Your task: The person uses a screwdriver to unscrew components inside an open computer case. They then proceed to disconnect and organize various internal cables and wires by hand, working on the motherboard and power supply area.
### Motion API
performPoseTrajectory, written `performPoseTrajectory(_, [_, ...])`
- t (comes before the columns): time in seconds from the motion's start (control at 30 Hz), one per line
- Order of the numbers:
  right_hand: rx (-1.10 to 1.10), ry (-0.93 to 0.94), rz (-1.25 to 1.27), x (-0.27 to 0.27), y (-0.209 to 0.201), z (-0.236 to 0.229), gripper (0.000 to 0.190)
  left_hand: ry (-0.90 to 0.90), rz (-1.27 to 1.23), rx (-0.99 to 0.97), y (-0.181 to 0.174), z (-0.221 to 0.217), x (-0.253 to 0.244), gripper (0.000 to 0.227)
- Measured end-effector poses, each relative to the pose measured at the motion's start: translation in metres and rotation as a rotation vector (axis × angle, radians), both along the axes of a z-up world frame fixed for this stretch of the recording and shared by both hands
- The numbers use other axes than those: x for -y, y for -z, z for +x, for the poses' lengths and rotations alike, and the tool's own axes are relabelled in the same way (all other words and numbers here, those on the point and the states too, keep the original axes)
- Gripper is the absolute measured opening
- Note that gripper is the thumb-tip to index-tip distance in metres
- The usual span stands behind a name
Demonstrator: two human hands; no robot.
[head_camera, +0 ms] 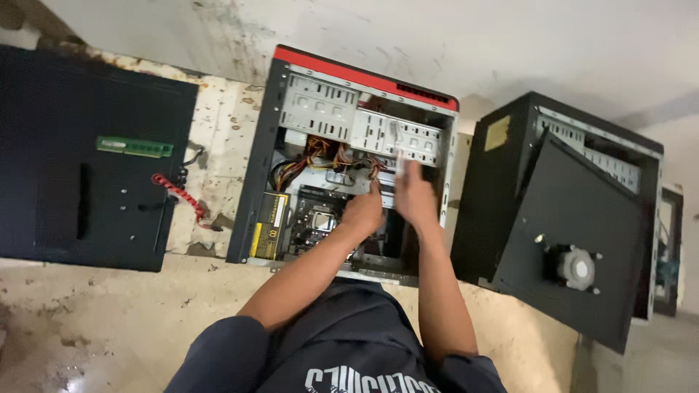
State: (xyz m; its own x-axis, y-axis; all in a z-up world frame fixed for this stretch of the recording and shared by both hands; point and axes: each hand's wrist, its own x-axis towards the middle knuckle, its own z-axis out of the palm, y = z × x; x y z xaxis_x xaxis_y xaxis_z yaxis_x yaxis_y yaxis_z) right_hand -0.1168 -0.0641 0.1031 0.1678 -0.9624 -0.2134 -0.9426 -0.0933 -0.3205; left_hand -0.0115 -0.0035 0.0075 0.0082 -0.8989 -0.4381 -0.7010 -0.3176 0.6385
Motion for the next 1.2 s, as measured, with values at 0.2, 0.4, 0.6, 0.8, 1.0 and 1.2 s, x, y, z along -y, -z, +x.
performPoseTrajectory(0.2, [0.159, 0.008, 0.105, -0.024, -0.027, 0.015, 0.033, 0.027, -0.071, -0.001, -0.018, 0.004, -0.006, 0.066])
performPoseTrajectory(0.4, [0.084, -0.134, 0.146, -0.021, -0.010, 0.020, 0.038, -0.072, -0.064, -0.019, 0.003, 0.002, -0.004, 0.067])
performPoseTrajectory(0.6, [0.099, 0.090, -0.003, -0.027, -0.039, 0.006, 0.033, -0.028, -0.016, -0.070, -0.044, 0.010, -0.013, 0.065])
performPoseTrajectory(0.8, [0.050, -0.238, 0.135, -0.024, -0.020, 0.014, 0.035, -0.111, -0.118, -0.043, -0.014, 0.006, -0.004, 0.040])
performPoseTrajectory(1.0, [0.183, -0.002, 0.023, -0.019, -0.045, 0.005, 0.030, -0.013, -0.059, -0.001, -0.022, 0.010, -0.004, 0.050])
performPoseTrajectory(1.2, [0.115, 0.158, -0.082, -0.011, -0.024, -0.014, 0.027, -0.025, -0.043, 0.017, -0.024, 0.014, -0.003, 0.064])
